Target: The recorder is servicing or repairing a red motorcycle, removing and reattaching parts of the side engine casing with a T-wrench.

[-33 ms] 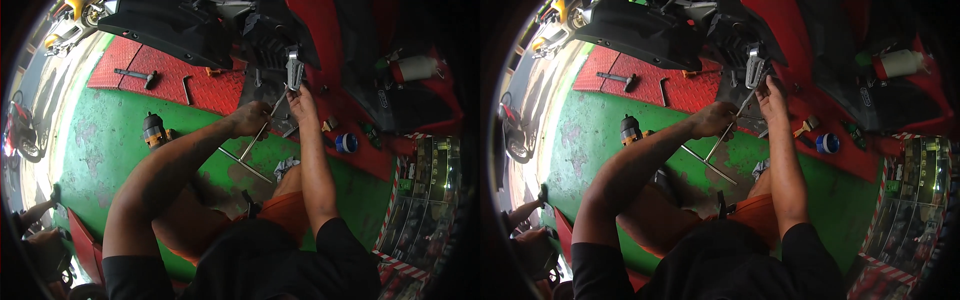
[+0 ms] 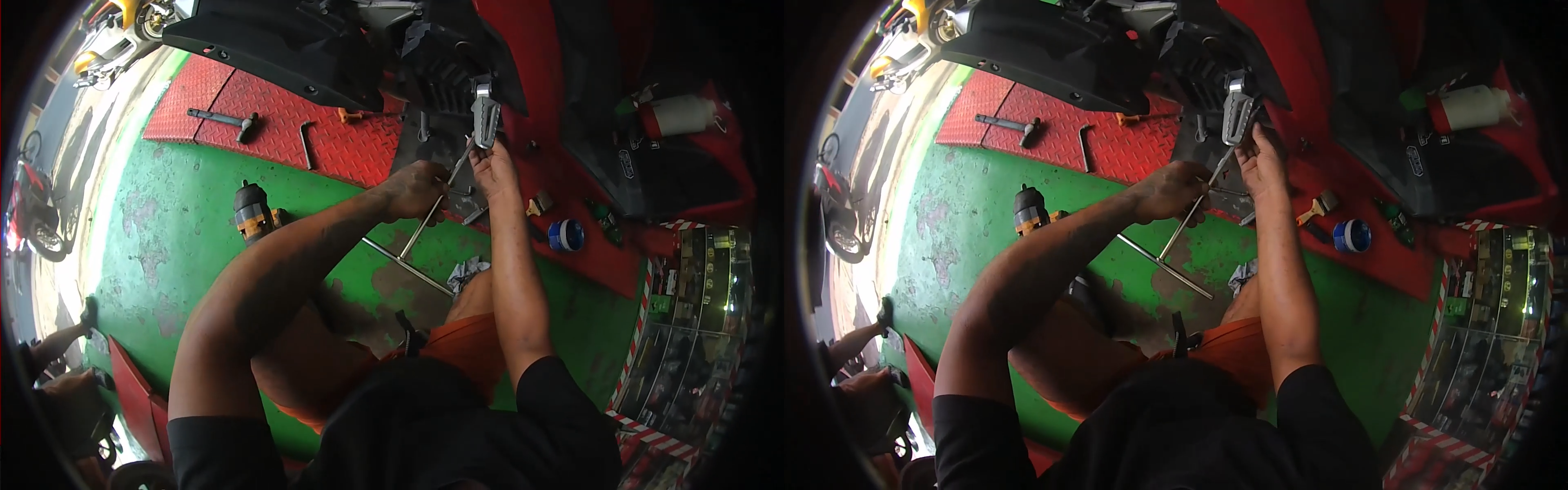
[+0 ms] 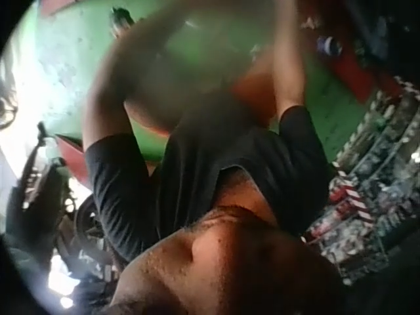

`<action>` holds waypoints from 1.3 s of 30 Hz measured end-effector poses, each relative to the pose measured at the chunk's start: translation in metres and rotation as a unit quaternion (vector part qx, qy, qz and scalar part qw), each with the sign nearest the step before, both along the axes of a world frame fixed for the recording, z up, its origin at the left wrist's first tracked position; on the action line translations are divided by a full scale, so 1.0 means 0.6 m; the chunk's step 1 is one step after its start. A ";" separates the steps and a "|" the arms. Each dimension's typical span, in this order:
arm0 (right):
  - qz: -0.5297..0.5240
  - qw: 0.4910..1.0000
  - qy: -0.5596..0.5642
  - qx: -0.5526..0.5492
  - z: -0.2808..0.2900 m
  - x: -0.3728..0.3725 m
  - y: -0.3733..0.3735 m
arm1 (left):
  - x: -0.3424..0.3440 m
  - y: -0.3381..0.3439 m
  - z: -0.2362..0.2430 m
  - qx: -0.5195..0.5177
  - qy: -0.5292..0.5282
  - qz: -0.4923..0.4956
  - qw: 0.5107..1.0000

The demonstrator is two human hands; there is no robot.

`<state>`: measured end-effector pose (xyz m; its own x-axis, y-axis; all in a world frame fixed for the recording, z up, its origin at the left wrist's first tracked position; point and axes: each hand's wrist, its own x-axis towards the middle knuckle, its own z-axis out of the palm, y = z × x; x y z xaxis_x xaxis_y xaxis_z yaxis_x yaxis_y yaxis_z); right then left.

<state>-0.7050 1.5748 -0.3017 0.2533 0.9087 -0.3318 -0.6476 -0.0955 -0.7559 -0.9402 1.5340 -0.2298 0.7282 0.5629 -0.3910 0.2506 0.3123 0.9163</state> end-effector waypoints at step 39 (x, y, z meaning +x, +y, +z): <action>0.215 0.961 -0.154 -0.079 0.093 0.028 -0.089 | 0.094 0.010 -0.019 -0.120 -0.072 -0.117 0.983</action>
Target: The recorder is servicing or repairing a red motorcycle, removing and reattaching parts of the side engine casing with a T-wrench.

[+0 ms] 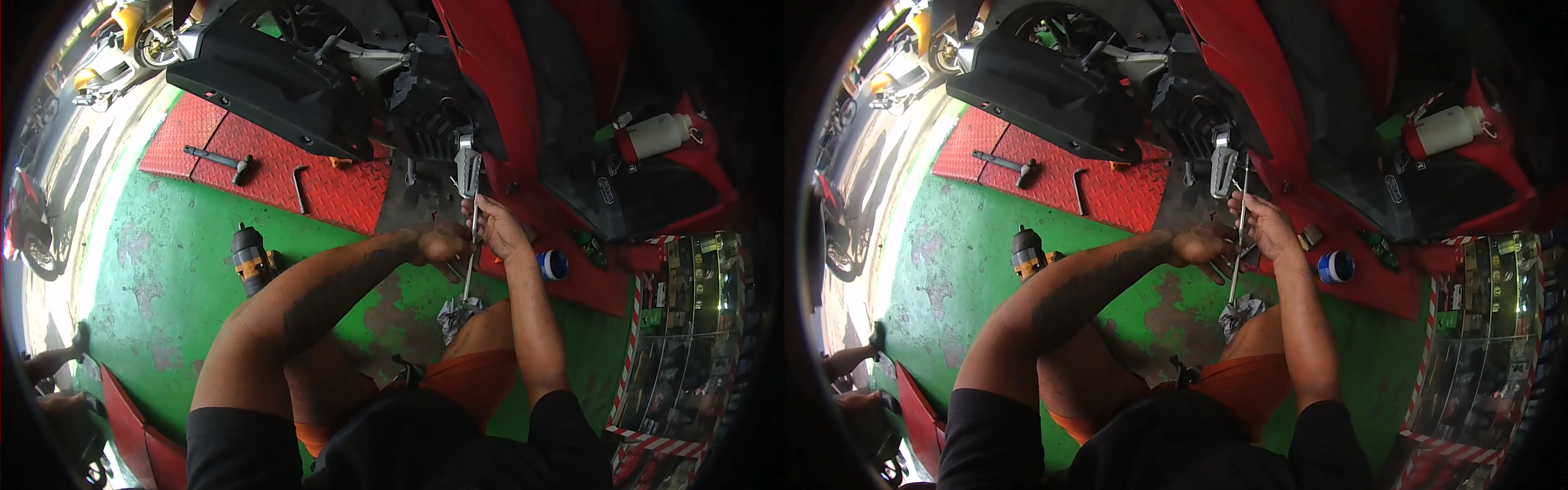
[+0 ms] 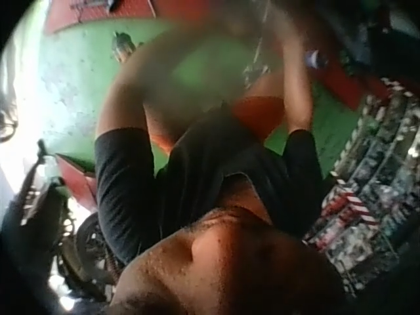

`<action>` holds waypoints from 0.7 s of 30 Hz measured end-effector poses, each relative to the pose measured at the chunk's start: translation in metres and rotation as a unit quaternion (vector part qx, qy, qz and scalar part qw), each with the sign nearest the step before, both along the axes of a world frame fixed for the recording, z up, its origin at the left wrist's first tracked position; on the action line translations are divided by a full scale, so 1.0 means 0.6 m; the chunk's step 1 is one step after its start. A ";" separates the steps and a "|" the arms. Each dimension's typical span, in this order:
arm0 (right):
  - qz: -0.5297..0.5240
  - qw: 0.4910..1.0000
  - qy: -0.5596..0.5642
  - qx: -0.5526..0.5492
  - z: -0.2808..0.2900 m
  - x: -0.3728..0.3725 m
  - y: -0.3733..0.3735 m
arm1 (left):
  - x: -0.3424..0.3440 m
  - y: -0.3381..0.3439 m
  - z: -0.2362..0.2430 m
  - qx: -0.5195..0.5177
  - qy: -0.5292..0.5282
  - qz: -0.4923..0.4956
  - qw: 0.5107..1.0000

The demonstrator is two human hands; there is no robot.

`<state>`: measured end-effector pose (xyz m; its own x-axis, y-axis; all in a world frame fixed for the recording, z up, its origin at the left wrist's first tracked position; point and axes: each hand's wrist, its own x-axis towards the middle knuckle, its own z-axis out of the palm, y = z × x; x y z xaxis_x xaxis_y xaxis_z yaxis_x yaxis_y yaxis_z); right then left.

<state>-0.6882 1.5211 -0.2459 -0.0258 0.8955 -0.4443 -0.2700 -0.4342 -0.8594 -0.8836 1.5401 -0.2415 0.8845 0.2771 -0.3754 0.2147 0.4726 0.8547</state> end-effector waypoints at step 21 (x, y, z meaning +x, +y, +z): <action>0.067 0.998 0.015 0.012 0.053 0.003 0.019 | 0.030 -0.014 -0.006 -0.033 -0.042 0.047 0.997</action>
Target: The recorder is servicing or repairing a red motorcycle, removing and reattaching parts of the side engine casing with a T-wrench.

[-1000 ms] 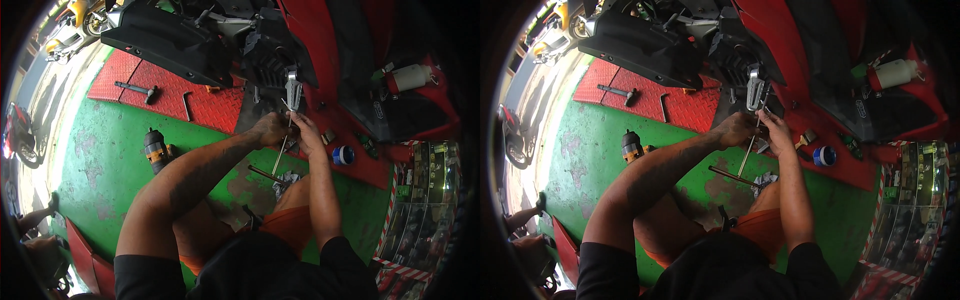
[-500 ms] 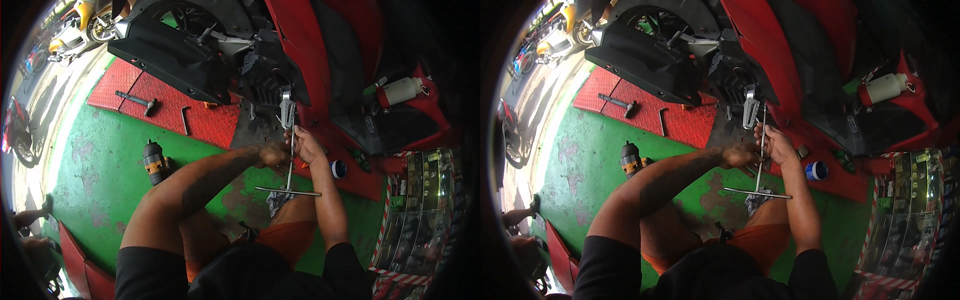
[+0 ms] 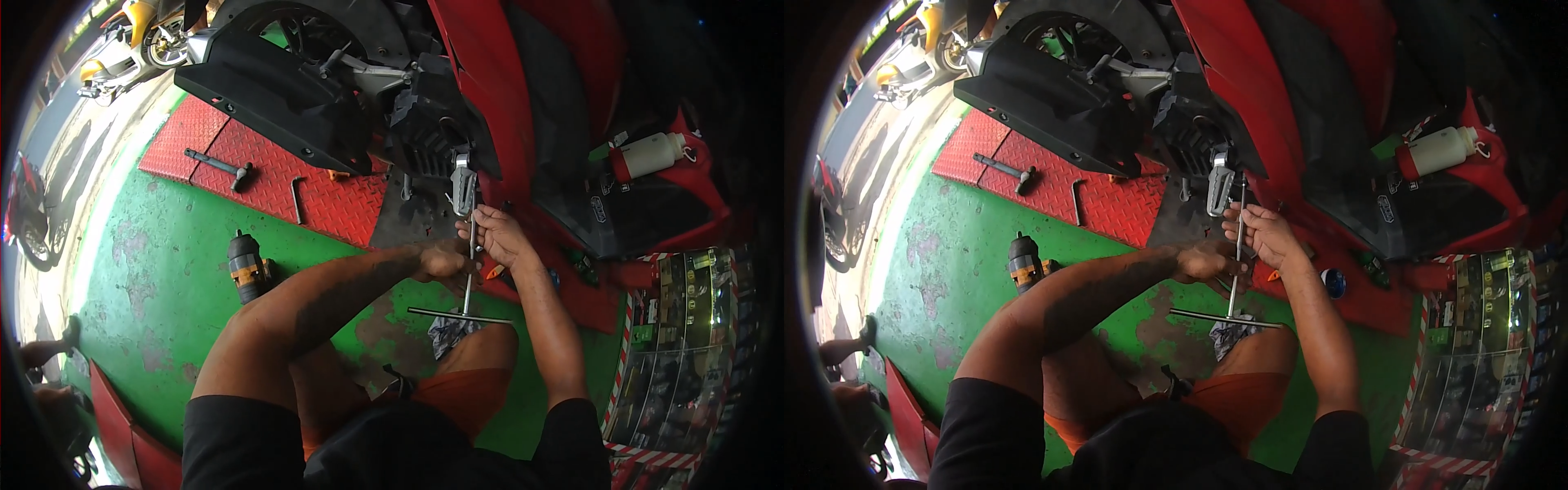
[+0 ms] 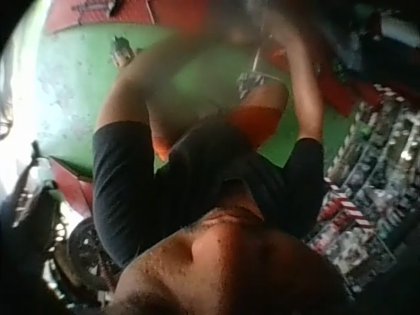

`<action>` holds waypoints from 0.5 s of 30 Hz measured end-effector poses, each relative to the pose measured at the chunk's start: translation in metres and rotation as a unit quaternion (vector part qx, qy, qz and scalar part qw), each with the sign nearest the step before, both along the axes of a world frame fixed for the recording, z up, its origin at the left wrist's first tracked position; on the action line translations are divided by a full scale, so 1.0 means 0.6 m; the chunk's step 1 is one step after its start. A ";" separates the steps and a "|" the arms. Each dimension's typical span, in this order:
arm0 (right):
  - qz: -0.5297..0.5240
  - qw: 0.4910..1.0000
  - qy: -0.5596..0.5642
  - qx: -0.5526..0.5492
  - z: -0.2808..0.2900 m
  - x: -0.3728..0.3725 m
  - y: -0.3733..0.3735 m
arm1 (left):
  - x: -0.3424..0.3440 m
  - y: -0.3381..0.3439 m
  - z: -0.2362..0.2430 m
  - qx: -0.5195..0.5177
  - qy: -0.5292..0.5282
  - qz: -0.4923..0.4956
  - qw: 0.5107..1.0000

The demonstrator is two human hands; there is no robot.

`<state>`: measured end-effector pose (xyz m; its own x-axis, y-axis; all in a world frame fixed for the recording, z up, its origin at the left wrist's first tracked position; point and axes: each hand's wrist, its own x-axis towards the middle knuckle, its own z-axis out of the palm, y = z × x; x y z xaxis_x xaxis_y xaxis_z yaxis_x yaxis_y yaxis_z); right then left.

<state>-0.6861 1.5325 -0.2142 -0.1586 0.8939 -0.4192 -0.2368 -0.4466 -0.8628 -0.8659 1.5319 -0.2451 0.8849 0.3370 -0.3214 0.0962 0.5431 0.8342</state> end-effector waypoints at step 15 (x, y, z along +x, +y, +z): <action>0.020 0.996 -0.078 -0.042 0.012 -0.029 0.008 | -0.034 0.018 0.001 0.055 0.018 -0.063 0.996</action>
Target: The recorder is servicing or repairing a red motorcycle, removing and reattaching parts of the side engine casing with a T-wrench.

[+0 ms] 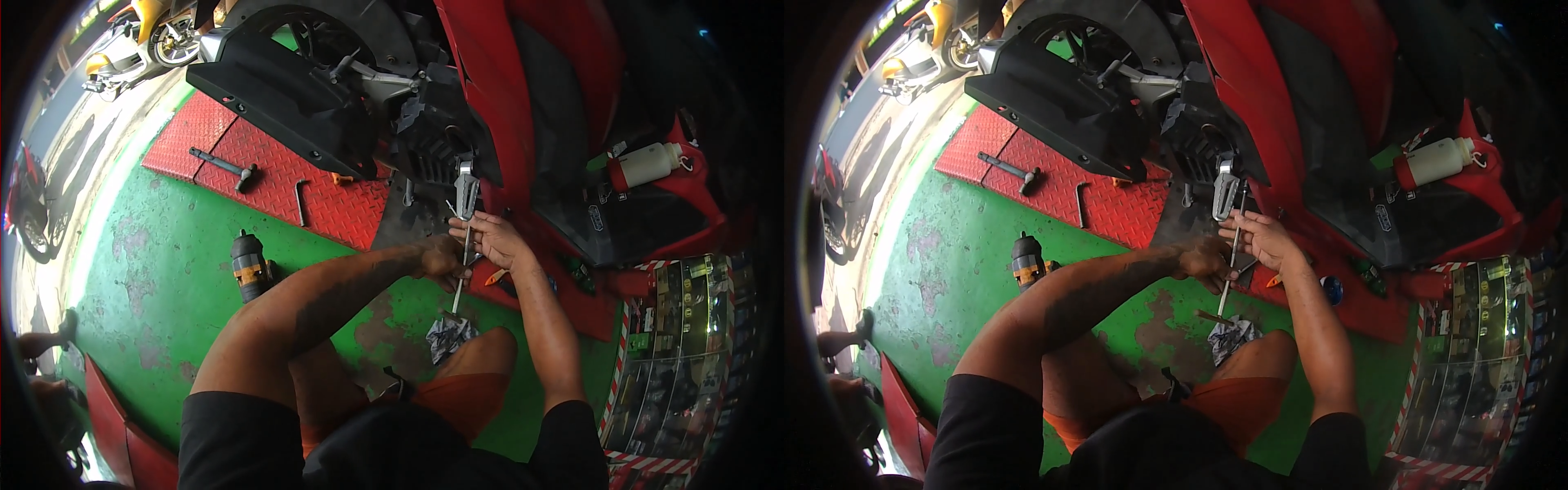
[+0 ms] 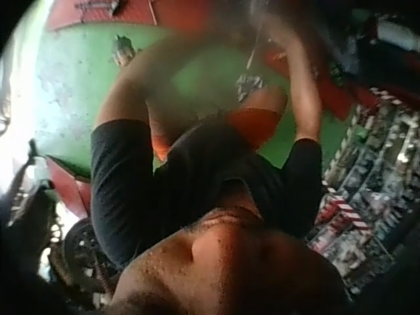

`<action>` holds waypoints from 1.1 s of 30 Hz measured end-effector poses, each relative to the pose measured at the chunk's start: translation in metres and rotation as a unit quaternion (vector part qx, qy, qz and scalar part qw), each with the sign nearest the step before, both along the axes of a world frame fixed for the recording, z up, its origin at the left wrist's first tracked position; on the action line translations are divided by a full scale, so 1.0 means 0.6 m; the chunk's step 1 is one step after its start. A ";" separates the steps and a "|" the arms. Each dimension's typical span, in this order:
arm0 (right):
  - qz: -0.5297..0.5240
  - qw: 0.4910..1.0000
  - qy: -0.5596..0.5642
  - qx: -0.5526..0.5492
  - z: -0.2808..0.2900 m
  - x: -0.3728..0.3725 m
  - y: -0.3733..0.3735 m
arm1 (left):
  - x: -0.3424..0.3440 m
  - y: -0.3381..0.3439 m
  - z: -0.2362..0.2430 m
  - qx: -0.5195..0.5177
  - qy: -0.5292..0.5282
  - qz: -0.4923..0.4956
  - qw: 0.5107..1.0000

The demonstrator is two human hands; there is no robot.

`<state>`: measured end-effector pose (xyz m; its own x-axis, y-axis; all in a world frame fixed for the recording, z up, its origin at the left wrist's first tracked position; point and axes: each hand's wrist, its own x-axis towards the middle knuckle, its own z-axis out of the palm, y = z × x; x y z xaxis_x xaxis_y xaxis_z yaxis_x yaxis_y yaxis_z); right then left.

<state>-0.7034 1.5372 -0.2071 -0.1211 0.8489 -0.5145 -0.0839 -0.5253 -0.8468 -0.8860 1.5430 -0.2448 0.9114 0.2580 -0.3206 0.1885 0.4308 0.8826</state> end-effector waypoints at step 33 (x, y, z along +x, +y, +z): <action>-0.021 0.996 0.087 0.001 -0.011 0.015 0.010 | 0.024 0.011 -0.045 0.154 -0.095 -0.018 0.983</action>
<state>-0.6941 1.5430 -0.2135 -0.1731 0.8559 -0.4873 -0.2519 -0.5168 -0.8182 -0.8717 1.5497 -0.2719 0.9578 0.2818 -0.0558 0.0184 0.1337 0.9909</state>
